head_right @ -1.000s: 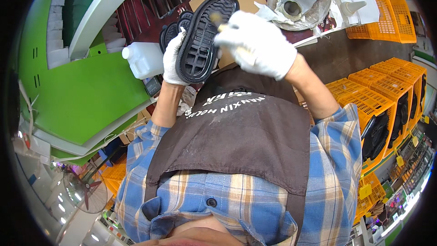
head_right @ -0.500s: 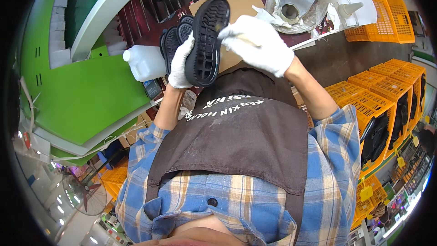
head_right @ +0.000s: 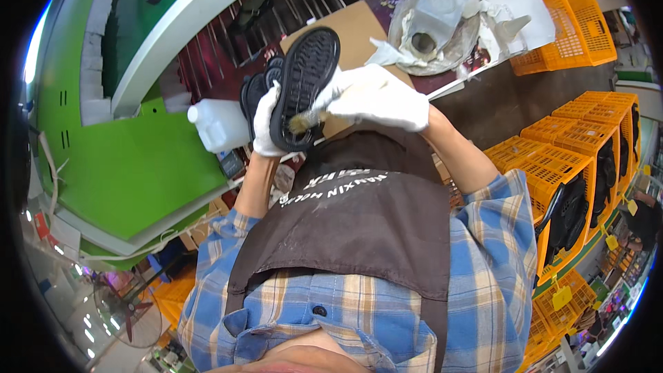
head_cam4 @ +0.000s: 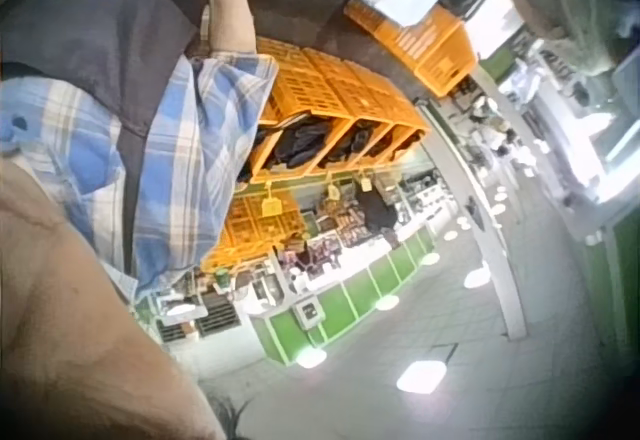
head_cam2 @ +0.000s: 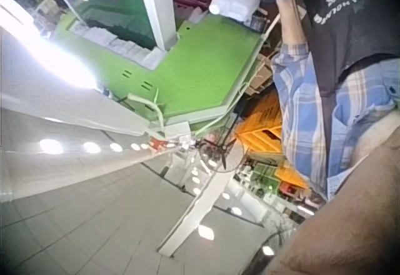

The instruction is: Apply adhesive to the bottom of shoe soles using a brush.

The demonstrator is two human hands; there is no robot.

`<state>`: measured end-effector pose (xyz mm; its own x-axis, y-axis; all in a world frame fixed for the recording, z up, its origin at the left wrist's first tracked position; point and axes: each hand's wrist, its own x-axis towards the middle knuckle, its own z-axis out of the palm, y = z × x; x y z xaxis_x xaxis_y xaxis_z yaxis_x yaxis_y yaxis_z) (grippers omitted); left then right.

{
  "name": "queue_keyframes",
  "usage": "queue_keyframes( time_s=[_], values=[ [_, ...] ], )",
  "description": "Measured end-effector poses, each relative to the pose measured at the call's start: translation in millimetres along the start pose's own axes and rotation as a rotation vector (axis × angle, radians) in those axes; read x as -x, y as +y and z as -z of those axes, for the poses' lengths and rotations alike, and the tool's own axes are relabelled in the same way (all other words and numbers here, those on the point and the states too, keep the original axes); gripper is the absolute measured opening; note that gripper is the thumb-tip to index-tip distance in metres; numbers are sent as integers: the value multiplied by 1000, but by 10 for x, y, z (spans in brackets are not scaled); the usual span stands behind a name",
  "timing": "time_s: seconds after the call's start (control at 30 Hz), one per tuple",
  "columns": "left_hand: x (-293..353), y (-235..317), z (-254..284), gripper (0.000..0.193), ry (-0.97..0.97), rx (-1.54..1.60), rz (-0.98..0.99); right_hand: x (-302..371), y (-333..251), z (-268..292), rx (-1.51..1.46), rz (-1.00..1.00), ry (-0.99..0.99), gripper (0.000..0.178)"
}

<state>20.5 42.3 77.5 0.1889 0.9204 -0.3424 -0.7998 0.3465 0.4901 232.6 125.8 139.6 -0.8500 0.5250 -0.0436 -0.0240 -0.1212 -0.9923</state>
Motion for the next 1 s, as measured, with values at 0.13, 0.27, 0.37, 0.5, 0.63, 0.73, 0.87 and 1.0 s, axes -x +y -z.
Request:
queue_keyframes(
  time_s=[0.13,0.27,0.37,0.5,0.63,0.73,0.87,1.0],
  values=[
    [53,-49,-81,44,-44,-164,45,-72,255,305,192,162,363,18],
    [1,-64,-77,42,-6,-116,15,-106,136,53,923,544,326,14],
    [-123,-60,-22,41,-23,42,7,-3,-9,-84,810,503,139,16],
    [-283,-111,-87,36,19,57,5,48,5,29,740,375,338,15],
    [-420,-154,-373,56,26,73,15,232,-227,177,428,314,200,19],
    [-504,-155,-517,64,-221,124,-13,580,-241,323,87,223,629,20],
    [-914,285,-1199,63,-398,99,-139,918,-62,513,-71,334,891,22],
    [-1978,978,-1911,57,-328,165,-415,986,10,473,-108,317,909,21]
  ],
)
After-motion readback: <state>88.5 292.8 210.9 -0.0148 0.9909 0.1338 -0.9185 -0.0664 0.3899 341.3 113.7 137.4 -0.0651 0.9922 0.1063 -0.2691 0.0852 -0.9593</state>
